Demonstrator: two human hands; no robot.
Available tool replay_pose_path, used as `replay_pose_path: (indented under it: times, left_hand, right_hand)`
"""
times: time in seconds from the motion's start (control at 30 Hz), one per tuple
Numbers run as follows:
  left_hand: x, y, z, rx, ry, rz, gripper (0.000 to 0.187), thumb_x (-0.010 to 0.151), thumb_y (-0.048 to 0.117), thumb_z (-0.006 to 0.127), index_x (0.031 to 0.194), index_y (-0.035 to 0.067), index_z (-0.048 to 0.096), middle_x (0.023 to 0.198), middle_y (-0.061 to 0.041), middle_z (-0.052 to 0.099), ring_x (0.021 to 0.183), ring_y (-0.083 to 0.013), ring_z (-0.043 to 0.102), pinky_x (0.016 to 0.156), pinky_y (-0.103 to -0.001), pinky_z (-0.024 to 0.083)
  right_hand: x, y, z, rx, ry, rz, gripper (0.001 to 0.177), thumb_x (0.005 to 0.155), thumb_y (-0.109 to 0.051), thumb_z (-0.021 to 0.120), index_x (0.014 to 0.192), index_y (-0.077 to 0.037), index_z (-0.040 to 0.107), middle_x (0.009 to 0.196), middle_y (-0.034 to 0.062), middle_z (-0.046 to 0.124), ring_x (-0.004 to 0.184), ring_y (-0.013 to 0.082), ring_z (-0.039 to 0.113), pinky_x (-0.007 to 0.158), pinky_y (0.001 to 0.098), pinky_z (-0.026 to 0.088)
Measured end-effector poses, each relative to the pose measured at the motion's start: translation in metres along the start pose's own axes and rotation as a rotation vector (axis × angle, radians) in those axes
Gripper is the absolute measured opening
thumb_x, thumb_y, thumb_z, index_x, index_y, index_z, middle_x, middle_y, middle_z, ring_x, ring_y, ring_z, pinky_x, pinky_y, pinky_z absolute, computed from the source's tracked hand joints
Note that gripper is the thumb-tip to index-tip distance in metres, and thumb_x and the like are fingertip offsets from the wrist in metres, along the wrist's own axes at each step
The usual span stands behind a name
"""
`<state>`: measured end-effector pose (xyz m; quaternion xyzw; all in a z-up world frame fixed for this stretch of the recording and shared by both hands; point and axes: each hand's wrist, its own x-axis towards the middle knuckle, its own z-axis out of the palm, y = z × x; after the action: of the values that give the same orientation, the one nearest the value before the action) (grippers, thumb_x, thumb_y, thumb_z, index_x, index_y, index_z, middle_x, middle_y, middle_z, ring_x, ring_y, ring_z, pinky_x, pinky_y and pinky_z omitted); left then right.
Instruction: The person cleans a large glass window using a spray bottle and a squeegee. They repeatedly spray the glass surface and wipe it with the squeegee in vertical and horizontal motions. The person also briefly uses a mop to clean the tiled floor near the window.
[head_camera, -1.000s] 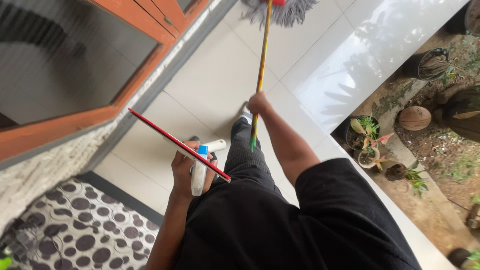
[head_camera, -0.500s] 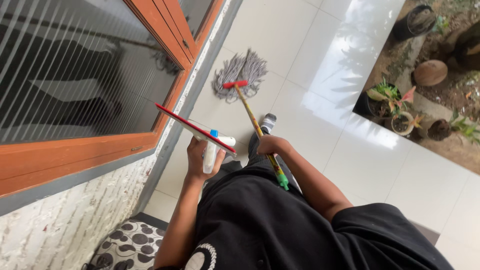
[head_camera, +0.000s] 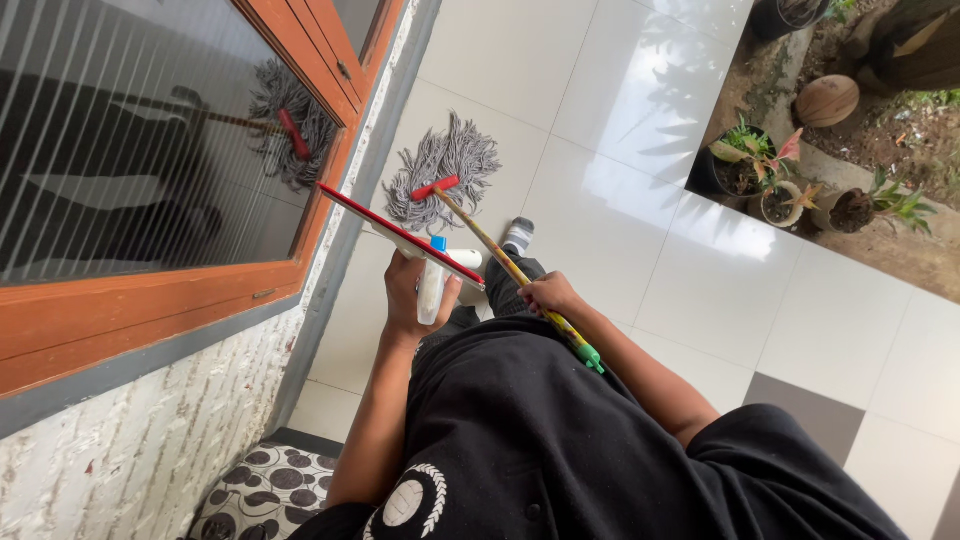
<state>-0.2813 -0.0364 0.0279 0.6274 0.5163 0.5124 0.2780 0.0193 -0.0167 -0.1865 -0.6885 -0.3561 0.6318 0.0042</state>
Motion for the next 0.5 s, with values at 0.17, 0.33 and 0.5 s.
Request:
replay_pose_path:
  times: [0.17,0.33,0.5]
  left_hand:
    - [0.005,-0.001,0.011,0.005,-0.016,-0.058,0.033,0.082,0.017,0.072,0.109,-0.002,0.064,0.110,-0.021,0.064,0.097,-0.0358,0.065,0.083,-0.042,0.056]
    - [0.017,-0.003,0.024,0.061,-0.029,-0.081,0.029,0.083,0.016,0.072,0.107,0.000,0.066,0.109,-0.018,0.067,0.097,-0.0347,0.066,0.083,-0.042,0.057]
    - [0.049,0.002,0.048,0.062,0.008,-0.189,0.030,0.081,0.013,0.073,0.106,-0.001,0.064,0.109,-0.019,0.064,0.093,-0.0328,0.065,0.074,-0.038,0.056]
  right_hand:
    - [0.017,-0.032,-0.053,-0.024,0.039,0.025,0.026,0.086,-0.017,0.079,0.081,0.008,0.075,0.064,0.0117,0.067,0.048,0.0179,0.060,0.041,0.0318,0.051]
    - [0.065,-0.080,-0.111,0.074,0.044,0.001,0.022,0.085,-0.017,0.081,0.086,0.005,0.077,0.071,0.0123,0.070,0.051,0.0164,0.062,0.042,0.0311,0.051]
    - [0.138,-0.160,-0.167,0.113,0.083,-0.048,0.023,0.085,-0.017,0.082,0.082,0.004,0.075,0.069,0.0101,0.069,0.052,0.0145,0.061,0.045,0.0283,0.050]
